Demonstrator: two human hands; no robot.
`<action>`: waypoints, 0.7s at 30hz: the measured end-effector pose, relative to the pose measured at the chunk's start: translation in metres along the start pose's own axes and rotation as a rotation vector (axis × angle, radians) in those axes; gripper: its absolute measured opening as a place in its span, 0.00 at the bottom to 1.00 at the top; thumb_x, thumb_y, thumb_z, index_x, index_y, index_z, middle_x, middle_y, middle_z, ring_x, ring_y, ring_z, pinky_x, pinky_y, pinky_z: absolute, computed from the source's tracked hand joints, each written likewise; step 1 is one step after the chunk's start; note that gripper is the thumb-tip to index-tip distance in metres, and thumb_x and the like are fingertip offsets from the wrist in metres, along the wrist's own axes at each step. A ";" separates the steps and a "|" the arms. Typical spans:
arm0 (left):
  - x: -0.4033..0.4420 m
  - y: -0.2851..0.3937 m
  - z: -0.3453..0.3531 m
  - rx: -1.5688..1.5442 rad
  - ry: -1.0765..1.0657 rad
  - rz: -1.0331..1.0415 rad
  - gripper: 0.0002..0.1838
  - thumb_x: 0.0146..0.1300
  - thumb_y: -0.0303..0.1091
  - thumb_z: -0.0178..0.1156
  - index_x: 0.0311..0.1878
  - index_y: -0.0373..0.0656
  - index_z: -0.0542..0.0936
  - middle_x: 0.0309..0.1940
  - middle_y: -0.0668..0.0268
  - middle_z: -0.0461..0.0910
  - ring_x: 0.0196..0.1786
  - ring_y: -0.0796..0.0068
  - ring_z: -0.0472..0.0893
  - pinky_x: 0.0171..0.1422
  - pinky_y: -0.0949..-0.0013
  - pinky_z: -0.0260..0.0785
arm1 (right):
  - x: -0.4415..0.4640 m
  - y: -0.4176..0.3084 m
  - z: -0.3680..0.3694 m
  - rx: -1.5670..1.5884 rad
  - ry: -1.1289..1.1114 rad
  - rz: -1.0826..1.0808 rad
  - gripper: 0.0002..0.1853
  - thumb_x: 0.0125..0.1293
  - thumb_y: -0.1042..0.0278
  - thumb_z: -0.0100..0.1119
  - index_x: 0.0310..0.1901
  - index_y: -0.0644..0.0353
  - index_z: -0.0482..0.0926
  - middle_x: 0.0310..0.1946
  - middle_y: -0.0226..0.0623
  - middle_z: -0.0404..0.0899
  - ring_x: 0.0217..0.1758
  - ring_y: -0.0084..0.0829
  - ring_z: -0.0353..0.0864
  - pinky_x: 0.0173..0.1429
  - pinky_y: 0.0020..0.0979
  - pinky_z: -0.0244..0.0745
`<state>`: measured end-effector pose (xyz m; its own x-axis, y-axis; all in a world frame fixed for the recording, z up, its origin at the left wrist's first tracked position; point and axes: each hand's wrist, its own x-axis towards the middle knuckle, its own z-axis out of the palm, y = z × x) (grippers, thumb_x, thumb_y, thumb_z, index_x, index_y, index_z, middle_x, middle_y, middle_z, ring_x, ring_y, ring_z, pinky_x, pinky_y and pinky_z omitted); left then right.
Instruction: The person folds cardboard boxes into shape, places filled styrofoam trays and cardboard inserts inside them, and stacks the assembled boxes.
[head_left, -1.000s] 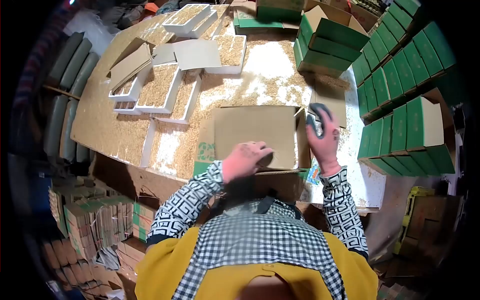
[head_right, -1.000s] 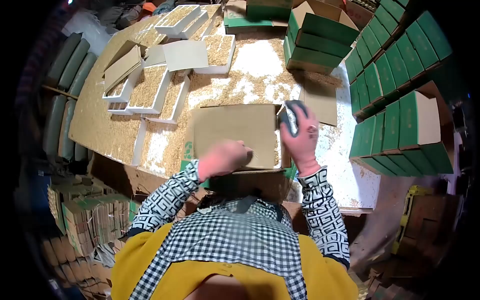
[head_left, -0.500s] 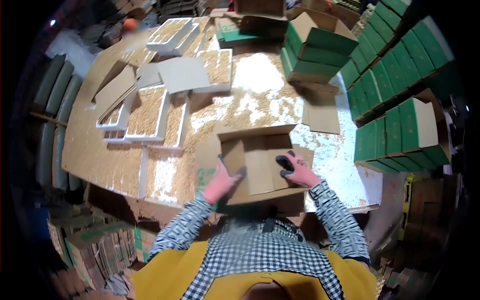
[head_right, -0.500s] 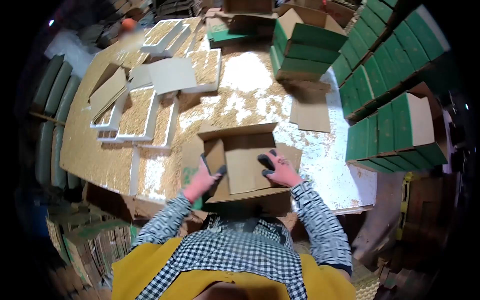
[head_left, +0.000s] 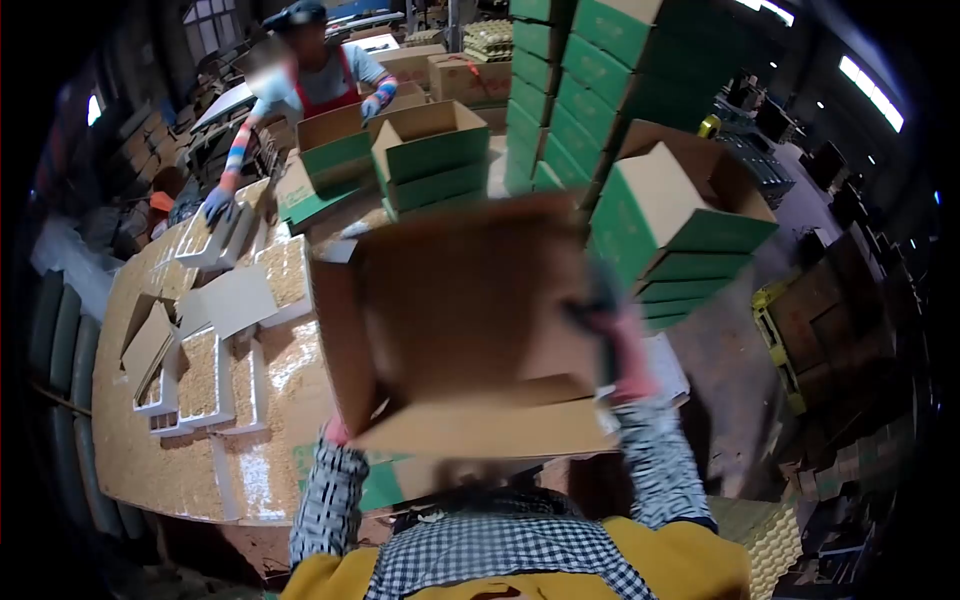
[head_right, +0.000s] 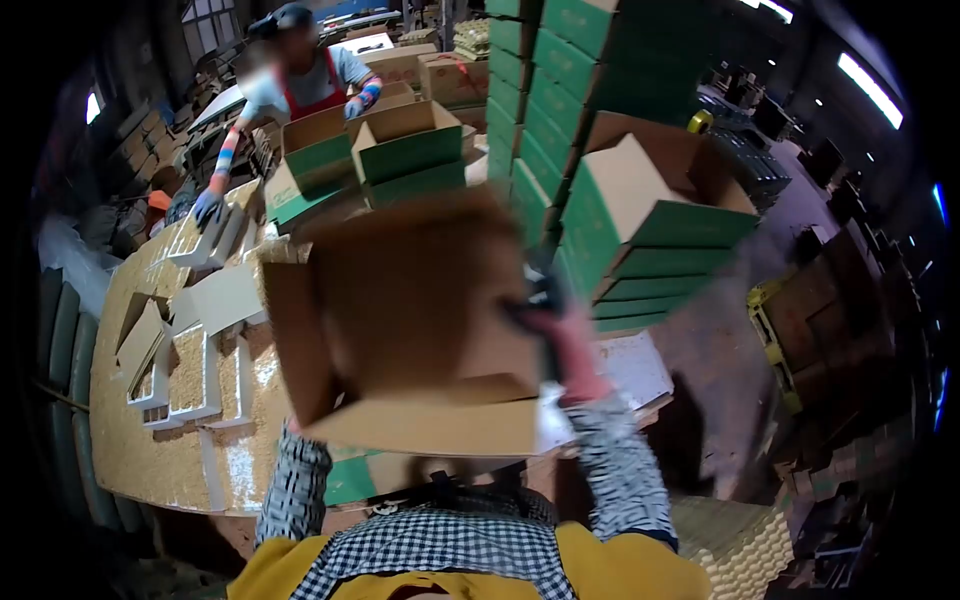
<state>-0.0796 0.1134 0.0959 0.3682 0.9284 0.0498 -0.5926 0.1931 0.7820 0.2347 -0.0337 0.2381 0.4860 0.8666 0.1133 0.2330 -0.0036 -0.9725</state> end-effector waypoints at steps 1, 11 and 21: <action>0.032 -0.022 0.043 0.024 -0.093 0.034 0.28 0.67 0.34 0.57 0.68 0.37 0.64 0.62 0.59 0.70 0.62 0.64 0.71 0.64 0.63 0.67 | 0.006 -0.023 -0.064 -0.074 0.136 -0.198 0.35 0.54 0.57 0.68 0.62 0.65 0.70 0.54 0.40 0.75 0.58 0.34 0.73 0.65 0.32 0.66; 0.120 -0.161 0.366 1.177 -0.616 0.852 0.36 0.50 0.46 0.69 0.61 0.41 0.70 0.59 0.55 0.68 0.68 0.52 0.62 0.75 0.48 0.48 | 0.106 -0.019 -0.472 0.168 0.635 -0.328 0.29 0.63 0.60 0.56 0.64 0.65 0.69 0.59 0.41 0.73 0.61 0.34 0.71 0.68 0.34 0.62; 0.111 -0.144 0.340 1.310 -0.421 0.852 0.37 0.51 0.46 0.68 0.61 0.39 0.68 0.63 0.49 0.64 0.67 0.48 0.62 0.74 0.50 0.49 | 0.231 0.108 -0.499 0.401 0.450 0.079 0.23 0.72 0.63 0.44 0.65 0.64 0.68 0.63 0.41 0.70 0.65 0.33 0.70 0.72 0.35 0.59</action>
<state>0.2901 0.0803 0.2000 0.5601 0.4277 0.7095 0.1880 -0.8997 0.3939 0.7924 -0.0826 0.2606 0.8176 0.5751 0.0271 -0.1119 0.2048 -0.9724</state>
